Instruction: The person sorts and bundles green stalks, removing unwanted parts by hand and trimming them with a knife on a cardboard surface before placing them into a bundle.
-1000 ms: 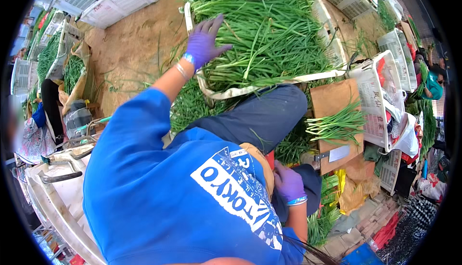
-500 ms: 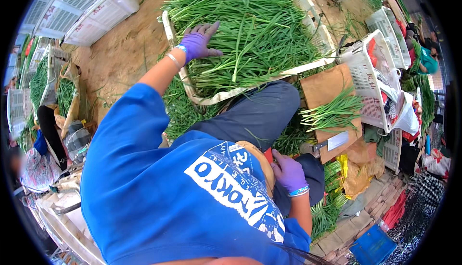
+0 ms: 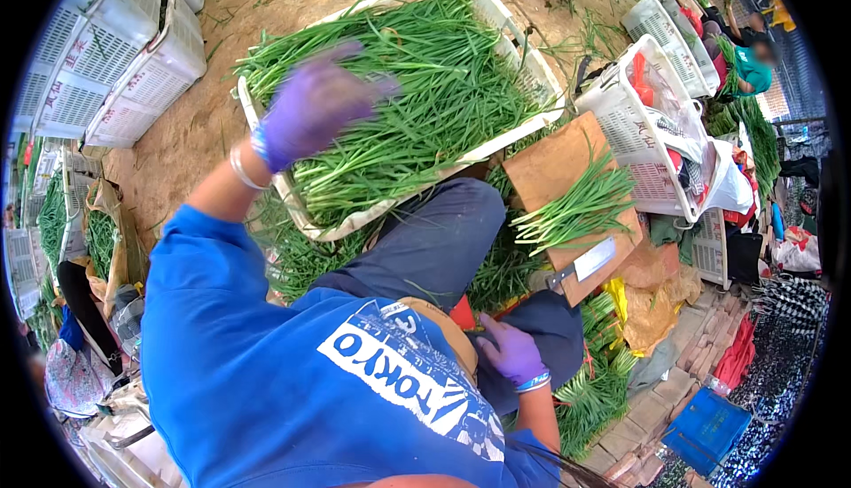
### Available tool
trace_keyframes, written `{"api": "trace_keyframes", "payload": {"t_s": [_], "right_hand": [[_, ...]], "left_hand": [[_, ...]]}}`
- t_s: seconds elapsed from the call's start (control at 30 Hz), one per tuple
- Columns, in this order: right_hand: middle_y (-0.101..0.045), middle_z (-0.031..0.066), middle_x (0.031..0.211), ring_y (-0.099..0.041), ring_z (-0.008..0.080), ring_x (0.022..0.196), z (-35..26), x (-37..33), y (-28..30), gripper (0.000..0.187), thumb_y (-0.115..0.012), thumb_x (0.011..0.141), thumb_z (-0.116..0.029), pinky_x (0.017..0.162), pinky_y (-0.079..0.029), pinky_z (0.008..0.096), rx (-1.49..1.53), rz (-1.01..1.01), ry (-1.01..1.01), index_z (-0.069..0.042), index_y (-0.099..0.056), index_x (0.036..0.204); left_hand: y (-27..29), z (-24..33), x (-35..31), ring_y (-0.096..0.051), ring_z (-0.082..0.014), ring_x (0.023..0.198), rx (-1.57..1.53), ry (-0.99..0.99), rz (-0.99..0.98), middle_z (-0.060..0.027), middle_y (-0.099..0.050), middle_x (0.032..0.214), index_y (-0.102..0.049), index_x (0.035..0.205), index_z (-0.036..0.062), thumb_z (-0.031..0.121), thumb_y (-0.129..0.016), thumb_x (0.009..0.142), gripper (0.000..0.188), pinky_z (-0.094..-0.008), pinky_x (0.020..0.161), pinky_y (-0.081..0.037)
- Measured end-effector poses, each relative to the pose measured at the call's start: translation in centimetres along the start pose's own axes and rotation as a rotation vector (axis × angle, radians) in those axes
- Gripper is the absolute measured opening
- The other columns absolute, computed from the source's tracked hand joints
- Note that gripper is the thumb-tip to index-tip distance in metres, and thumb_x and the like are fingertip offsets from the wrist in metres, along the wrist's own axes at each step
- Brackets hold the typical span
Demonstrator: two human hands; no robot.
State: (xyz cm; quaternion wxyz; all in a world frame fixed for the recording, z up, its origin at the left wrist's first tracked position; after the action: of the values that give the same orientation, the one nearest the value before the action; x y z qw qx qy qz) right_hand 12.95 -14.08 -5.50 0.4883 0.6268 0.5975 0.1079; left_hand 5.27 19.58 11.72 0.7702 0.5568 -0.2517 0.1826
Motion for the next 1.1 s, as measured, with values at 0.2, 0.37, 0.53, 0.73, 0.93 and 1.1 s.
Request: {"api": "trace_keyframes", "payload": {"t_s": [0.2, 0.37, 0.53, 0.73, 0.93, 1.1], "right_hand": [[-0.058, 0.0198, 0.092, -0.056, 0.0345, 0.082, 3.0, 1.0, -1.4, 0.046, -0.052, 0.077, -0.034, 0.071, -0.046, 0.0386, 0.114, -0.078, -0.105, -0.006, -0.05, 0.113], [-0.058, 0.019, 0.095, -0.056, 0.0331, 0.086, 3.0, 3.2, -1.6, 0.043, -0.052, 0.078, -0.033, 0.074, -0.045, 0.0389, 0.129, -0.089, -0.067, -0.007, -0.05, 0.112], [-0.058, 0.0172, 0.098, -0.056, 0.0316, 0.089, 5.2, 2.5, 0.4, 0.04, -0.051, 0.08, -0.03, 0.077, -0.045, 0.0378, 0.278, 0.029, -0.102, -0.008, -0.05, 0.113], [-0.058, 0.0195, 0.093, -0.057, 0.0335, 0.083, 10.0, -0.1, -3.6, 0.045, -0.054, 0.078, -0.032, 0.07, -0.046, 0.0385, 0.292, -0.103, -0.347, -0.007, -0.048, 0.115], [-0.055, 0.0203, 0.104, -0.055, 0.0335, 0.092, 9.8, 3.0, -4.2, 0.048, -0.054, 0.078, -0.034, 0.079, -0.044, 0.038, 0.477, -0.061, -0.318, -0.006, -0.047, 0.116], [-0.054, 0.0208, 0.106, -0.053, 0.0337, 0.095, 10.4, 3.2, -5.5, 0.05, -0.053, 0.078, -0.036, 0.081, -0.043, 0.038, 0.432, -0.165, -0.382, -0.005, -0.047, 0.116]], "left_hand": [[5.0, -6.1, 6.3, -0.056, -0.0128, 0.056, 0.176, 0.395, 0.042, -0.0039, -0.059, 0.069, -0.049, 0.119, 0.0185, 0.02, -0.056, 0.082, 0.038, -0.0258, 0.05, -0.045], [-16.1, -10.5, 6.8, -0.058, -0.0253, 0.065, 0.245, 0.113, -0.584, -0.0067, -0.058, 0.091, -0.056, 0.106, 0.0248, 0.028, -0.047, 0.084, 0.025, -0.0362, 0.054, -0.047], [-31.9, -19.4, 3.7, -0.059, -0.0302, 0.076, 0.336, 0.405, -0.983, -0.0128, -0.059, 0.091, -0.051, 0.109, 0.0125, 0.026, -0.053, 0.076, 0.036, -0.0399, 0.065, -0.048], [-28.0, -24.1, 12.8, -0.058, -0.0317, 0.074, 0.313, 0.612, -0.525, -0.0137, -0.061, 0.082, -0.06, 0.091, 0.0139, 0.037, -0.037, 0.084, 0.033, -0.0429, 0.065, -0.045], [-33.2, -28.0, 10.8, -0.033, -0.0279, 0.121, 0.454, 0.727, -0.572, -0.0134, -0.037, 0.13, -0.024, 0.132, 0.0233, 0.058, -0.051, 0.072, 0.075, -0.0492, 0.099, -0.021], [-36.1, -28.1, 7.3, -0.045, -0.0276, 0.112, 0.555, 1.015, -0.821, -0.0188, -0.043, 0.123, 0.003, 0.137, 0.0176, 0.052, -0.069, 0.059, 0.111, -0.0477, 0.091, -0.033]]}}
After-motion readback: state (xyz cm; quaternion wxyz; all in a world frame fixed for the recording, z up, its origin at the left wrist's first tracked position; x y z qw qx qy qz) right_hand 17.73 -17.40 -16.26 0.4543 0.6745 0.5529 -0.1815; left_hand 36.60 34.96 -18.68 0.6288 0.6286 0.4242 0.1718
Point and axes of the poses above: each hand's wrist, its own x-axis towards the middle knuckle, its own y-axis out of the back of the hand, z = x × y, the point moved 10 cm from there along x, towards the middle knuckle
